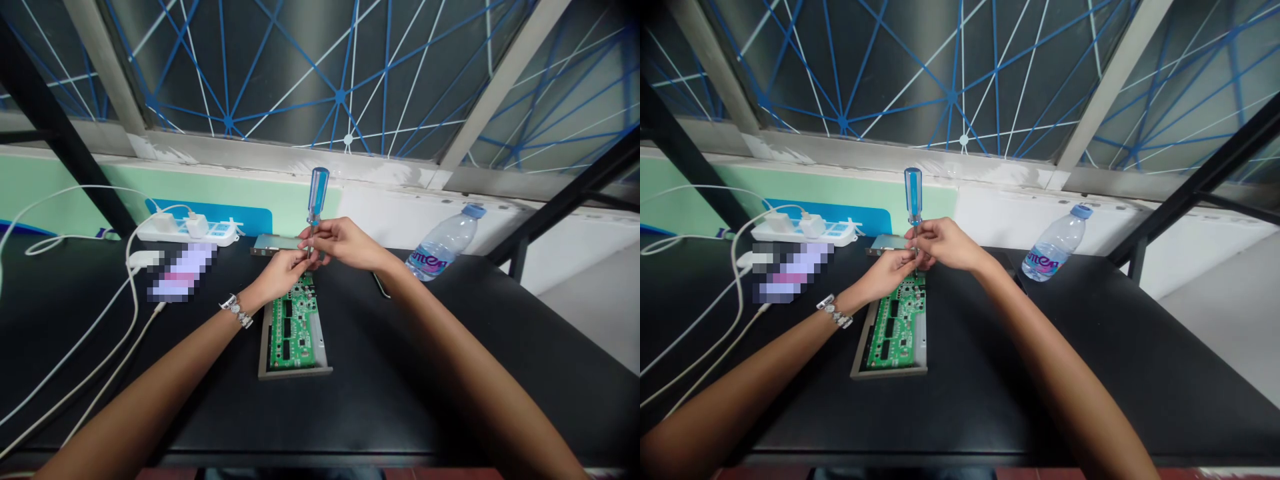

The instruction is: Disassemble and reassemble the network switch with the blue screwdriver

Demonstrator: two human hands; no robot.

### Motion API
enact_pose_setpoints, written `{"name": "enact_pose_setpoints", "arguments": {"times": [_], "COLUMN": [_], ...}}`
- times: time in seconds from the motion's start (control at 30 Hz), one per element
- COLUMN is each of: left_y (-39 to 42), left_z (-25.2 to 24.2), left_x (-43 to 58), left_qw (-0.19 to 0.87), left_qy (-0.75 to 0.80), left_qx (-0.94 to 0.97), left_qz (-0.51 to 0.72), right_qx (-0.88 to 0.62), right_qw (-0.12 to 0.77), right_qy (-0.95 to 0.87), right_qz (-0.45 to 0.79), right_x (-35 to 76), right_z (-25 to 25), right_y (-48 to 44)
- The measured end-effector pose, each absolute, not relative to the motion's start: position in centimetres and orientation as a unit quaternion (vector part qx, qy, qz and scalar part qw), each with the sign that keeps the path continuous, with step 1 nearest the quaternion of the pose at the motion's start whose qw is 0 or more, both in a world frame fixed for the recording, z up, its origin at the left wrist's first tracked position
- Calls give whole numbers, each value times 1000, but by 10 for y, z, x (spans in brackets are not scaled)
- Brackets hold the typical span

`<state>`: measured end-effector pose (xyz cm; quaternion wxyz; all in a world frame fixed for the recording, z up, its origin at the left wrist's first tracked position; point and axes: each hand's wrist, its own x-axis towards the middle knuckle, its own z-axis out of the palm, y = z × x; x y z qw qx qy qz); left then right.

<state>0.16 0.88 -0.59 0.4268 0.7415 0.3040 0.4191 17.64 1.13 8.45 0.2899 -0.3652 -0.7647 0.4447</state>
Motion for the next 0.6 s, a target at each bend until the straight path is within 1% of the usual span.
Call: {"name": "enact_pose_setpoints", "arguments": {"times": [0.17,0.37,0.47,0.6], "left_y": [5,-2,-3,-1], "left_z": [-3,2,3,1], "left_x": [3,5,5,6], "left_qw": [392,327,339,401], "left_qy": [319,372,385,371], "left_qx": [748,709,691,665], "left_qz": [431,501,509,509], "right_qx": [-362,-373,-380,-396], "right_qw": [305,334,350,369], "right_qy": [-778,-775,-770,-769], "right_qz": [414,387,374,340], "right_x": [177,175,174,171], "right_z": [83,80,77,72], "right_y": [11,13,14,15]}}
